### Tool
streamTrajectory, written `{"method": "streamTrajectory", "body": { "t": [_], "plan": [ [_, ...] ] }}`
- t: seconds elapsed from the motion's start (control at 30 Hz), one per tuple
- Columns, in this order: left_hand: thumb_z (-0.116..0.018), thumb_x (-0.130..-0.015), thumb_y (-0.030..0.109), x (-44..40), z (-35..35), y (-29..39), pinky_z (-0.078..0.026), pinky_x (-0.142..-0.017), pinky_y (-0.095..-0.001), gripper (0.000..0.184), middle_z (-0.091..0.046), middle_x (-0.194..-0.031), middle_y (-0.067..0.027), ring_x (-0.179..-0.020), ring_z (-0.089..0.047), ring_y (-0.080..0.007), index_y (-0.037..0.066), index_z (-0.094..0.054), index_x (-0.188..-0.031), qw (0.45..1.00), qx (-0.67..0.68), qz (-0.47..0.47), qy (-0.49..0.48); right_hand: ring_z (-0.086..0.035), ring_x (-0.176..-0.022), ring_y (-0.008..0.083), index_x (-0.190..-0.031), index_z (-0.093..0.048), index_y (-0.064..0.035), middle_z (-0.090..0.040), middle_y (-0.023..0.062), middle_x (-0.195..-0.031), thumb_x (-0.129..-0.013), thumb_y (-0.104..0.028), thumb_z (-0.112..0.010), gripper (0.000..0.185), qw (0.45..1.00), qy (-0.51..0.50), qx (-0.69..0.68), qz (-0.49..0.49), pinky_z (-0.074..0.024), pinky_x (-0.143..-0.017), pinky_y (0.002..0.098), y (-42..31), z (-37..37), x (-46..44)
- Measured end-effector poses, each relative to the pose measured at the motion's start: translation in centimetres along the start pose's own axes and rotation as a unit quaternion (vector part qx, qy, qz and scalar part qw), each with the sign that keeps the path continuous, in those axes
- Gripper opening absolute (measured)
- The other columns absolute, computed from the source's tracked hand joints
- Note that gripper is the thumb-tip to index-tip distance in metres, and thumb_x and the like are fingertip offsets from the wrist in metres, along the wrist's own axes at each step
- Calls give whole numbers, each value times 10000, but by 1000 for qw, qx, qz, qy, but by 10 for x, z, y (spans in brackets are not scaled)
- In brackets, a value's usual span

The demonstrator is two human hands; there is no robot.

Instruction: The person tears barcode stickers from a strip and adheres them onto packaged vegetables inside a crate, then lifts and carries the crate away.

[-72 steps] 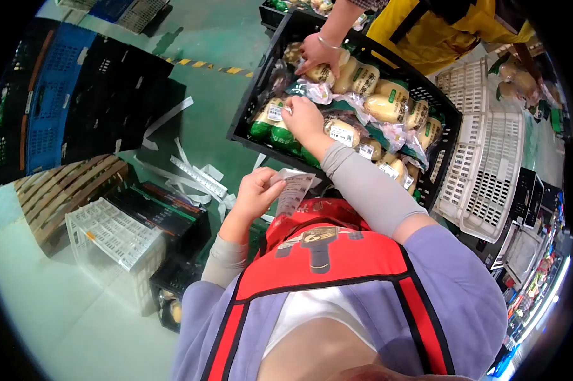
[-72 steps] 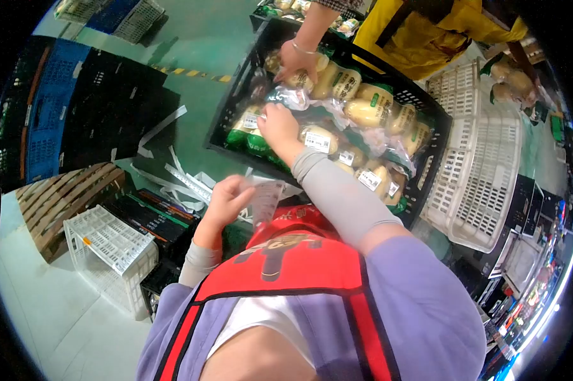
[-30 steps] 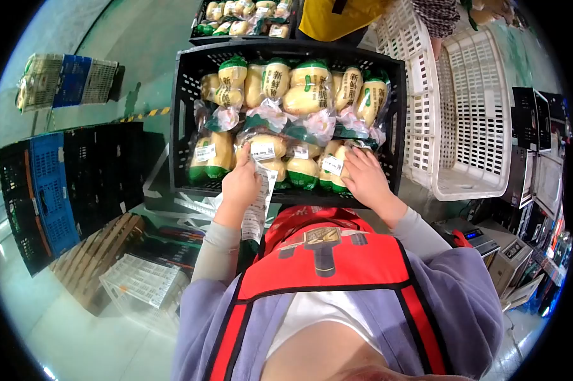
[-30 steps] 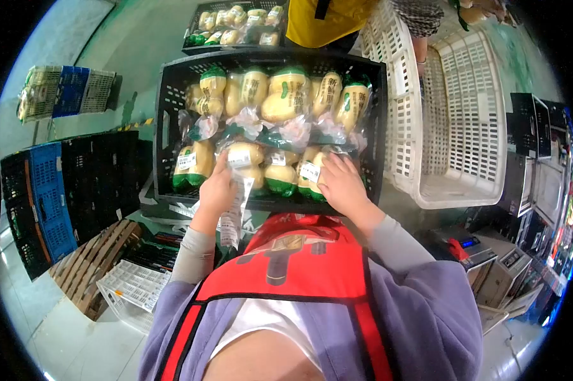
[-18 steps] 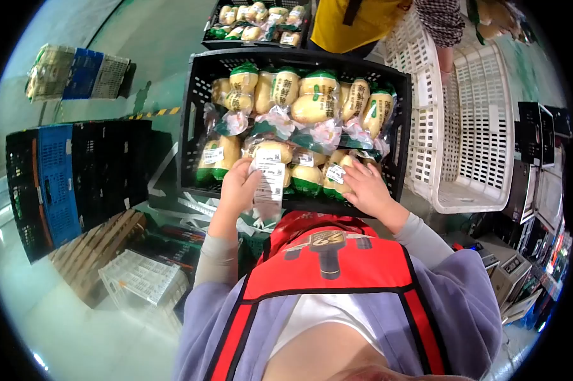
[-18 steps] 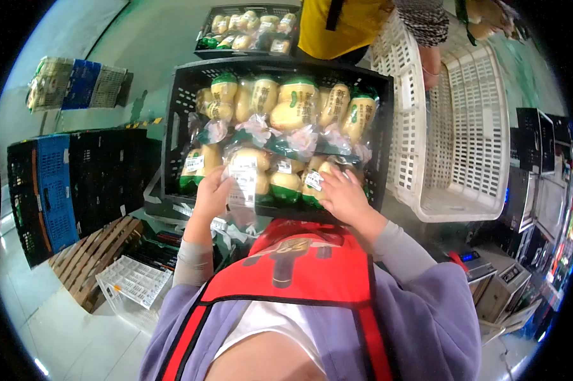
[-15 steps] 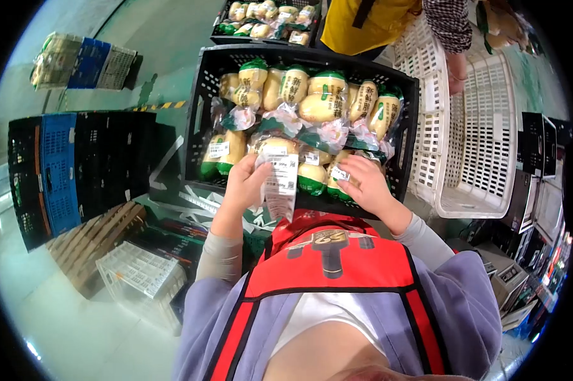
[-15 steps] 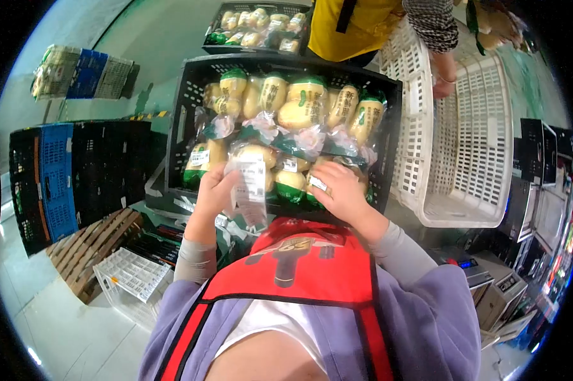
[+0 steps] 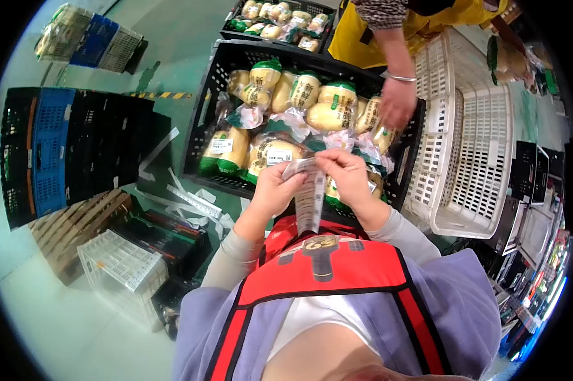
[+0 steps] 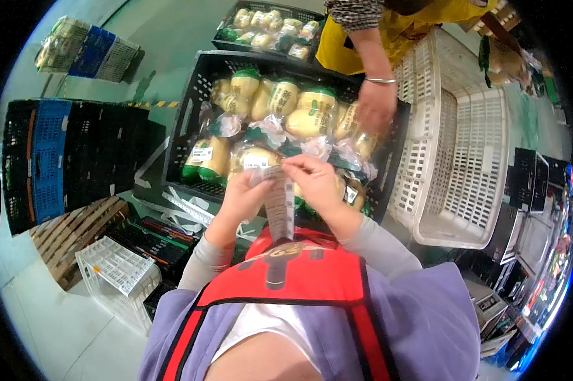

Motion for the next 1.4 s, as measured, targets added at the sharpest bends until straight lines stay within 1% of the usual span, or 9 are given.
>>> {"method": "streamTrajectory", "body": {
  "t": [0.23,0.37,0.4,0.6,0.83,0.9,0.97,1.03,1.4],
  "plan": [
    [-657,-762,106,3,32,-16,-407,-533,-240,113,-591,-662,-26,-584,-501,-68,5,-646,-810,994,-97,40,38,-536,-760,72,-944,-605,15,-610,12,-835,-852,-86,-566,142,981,-51,145,120,-436,-680,209,-72,3,-80],
    [-634,-749,64,5,44,-2,-440,-617,-279,86,-587,-757,-92,-674,-568,-198,0,-624,-807,983,-166,-66,48,-559,-842,160,-1072,-584,-33,-599,77,-934,-858,-113,-518,238,855,-198,338,339,-431,-750,254,-95,-42,-161],
    [-612,-750,46,5,44,-4,-447,-644,-283,92,-593,-777,-98,-699,-574,-208,3,-624,-830,985,-141,-86,38,-565,-942,262,-1106,-589,-104,-599,108,-1016,-842,-164,-531,277,851,-239,365,292,-446,-817,340,-84,-58,-187],
    [-375,-691,-105,10,47,-4,-440,-818,-284,390,-614,-946,-120,-902,-580,-213,11,-613,-978,984,-136,-117,1,-554,-977,305,-1189,-526,-150,-589,134,-1062,-857,-149,-528,332,697,-389,526,295,-441,-858,377,-37,-154,-256],
    [-399,-783,-68,7,66,-20,-450,-759,-252,256,-618,-926,-87,-871,-572,-135,-8,-607,-919,998,59,22,-14,-544,-1026,316,-1212,-511,-160,-578,130,-1124,-790,-90,-585,435,620,-476,596,185,-441,-870,385,38,-186,-294],
    [-435,-842,8,3,69,-22,-445,-738,-231,171,-615,-891,-62,-842,-561,-103,-16,-599,-884,992,126,27,-3,-544,-1031,313,-1220,-504,-146,-573,125,-1138,-784,-72,-583,450,542,-473,664,201,-436,-873,389,28,-188,-277],
    [-447,-854,34,-2,73,-26,-443,-724,-225,160,-615,-862,-51,-816,-561,-102,-19,-595,-883,995,89,-19,27,-553,-1010,275,-1188,-534,-135,-603,93,-1065,-770,-75,-575,425,550,-462,663,211,-442,-836,387,29,-184,-275],
    [-459,-865,59,-6,76,-28,-441,-710,-219,157,-614,-834,-40,-790,-560,-101,-22,-592,-882,995,47,-65,54,-562,-947,227,-1087,-585,-133,-617,55,-948,-752,-100,-565,337,470,-351,724,362,-439,-775,364,31,-180,-278],
    [-520,-872,114,-24,86,-31,-386,-633,-244,165,-505,-725,-35,-691,-465,-102,-16,-568,-782,986,110,-16,126,-558,-940,244,-872,-663,-132,-628,68,-879,-751,-358,-602,264,557,-203,729,341,-419,-758,382,31,-152,-276]
  ]
}}
Point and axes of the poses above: each hand's wrist, its own x-axis away from the middle knuckle, its own z-axis out of the back of the hand, y = z × x, the point moved 5 cm from there along -x, towards the middle knuckle
